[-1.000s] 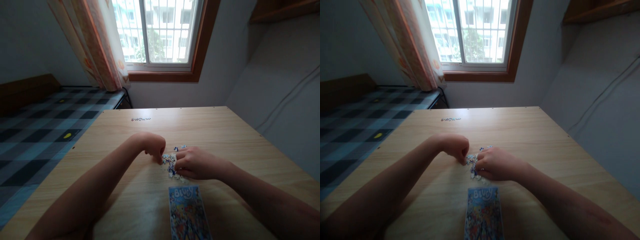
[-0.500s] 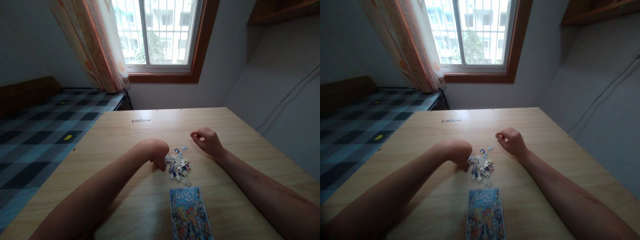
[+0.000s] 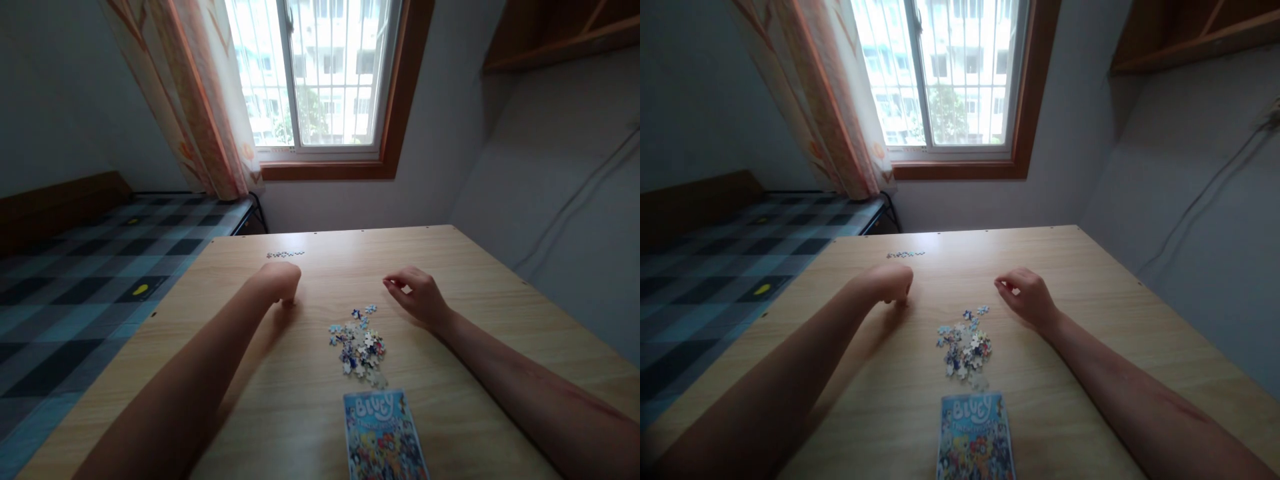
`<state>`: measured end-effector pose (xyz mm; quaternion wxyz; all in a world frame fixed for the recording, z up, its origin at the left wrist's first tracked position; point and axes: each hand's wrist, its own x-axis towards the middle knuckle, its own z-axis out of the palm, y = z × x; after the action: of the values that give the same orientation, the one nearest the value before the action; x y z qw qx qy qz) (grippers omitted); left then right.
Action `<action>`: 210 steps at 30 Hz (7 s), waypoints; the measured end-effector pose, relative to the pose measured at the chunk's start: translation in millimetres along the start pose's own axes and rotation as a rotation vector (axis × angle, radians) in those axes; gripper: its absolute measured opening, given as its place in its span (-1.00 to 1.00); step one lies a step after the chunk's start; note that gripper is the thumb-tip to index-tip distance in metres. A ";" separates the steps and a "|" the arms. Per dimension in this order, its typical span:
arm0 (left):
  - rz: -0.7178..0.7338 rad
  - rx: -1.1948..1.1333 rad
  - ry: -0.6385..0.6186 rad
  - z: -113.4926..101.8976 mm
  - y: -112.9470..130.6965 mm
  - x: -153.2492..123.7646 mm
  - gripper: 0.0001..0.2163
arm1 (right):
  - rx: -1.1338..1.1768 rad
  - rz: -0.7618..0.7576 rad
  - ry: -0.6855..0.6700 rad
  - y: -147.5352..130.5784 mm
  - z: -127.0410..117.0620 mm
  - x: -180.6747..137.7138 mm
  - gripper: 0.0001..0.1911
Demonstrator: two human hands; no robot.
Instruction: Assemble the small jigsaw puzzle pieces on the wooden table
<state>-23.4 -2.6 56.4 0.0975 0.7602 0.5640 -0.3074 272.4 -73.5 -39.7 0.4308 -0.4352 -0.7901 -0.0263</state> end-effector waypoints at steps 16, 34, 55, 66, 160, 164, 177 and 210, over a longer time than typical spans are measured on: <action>0.003 -0.089 -0.031 2.9 -10.0 -0.9 -0.70 | 0.054 0.088 -0.063 -0.8 4.5 -2.3 -0.84; 0.129 -0.220 -0.062 7.9 -3.2 2.9 -0.65 | 0.077 0.101 -0.072 -1.9 4.5 -1.7 -0.82; 0.090 -0.101 0.178 7.4 -4.3 4.3 -0.76 | 0.068 0.094 -0.076 -2.8 5.0 -1.3 -0.83; -0.058 -0.129 0.722 35.8 -13.2 41.5 -0.64 | 0.092 0.085 -0.092 -2.4 7.1 -1.0 -0.84; -0.419 -0.398 0.622 94.5 -44.7 49.1 -0.30 | 0.035 0.075 -0.077 -3.4 14.4 -3.2 -0.81; -0.416 -0.399 0.613 93.3 -43.1 46.9 -0.31 | 0.037 0.081 -0.070 -2.2 14.5 -3.6 -0.80; -0.402 -0.373 0.647 95.4 -43.9 50.0 -0.30 | 0.028 0.075 -0.103 -0.8 14.7 -4.1 -0.78; 0.462 -0.092 0.773 87.4 -14.4 5.9 -0.49 | 0.172 -0.281 -0.686 -70.1 -3.2 10.9 -0.86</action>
<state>-66.8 -36.2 -13.3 -0.0208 0.9200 0.3877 0.0543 222.0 -111.1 -6.6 0.1683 -0.2682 -0.9398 0.1287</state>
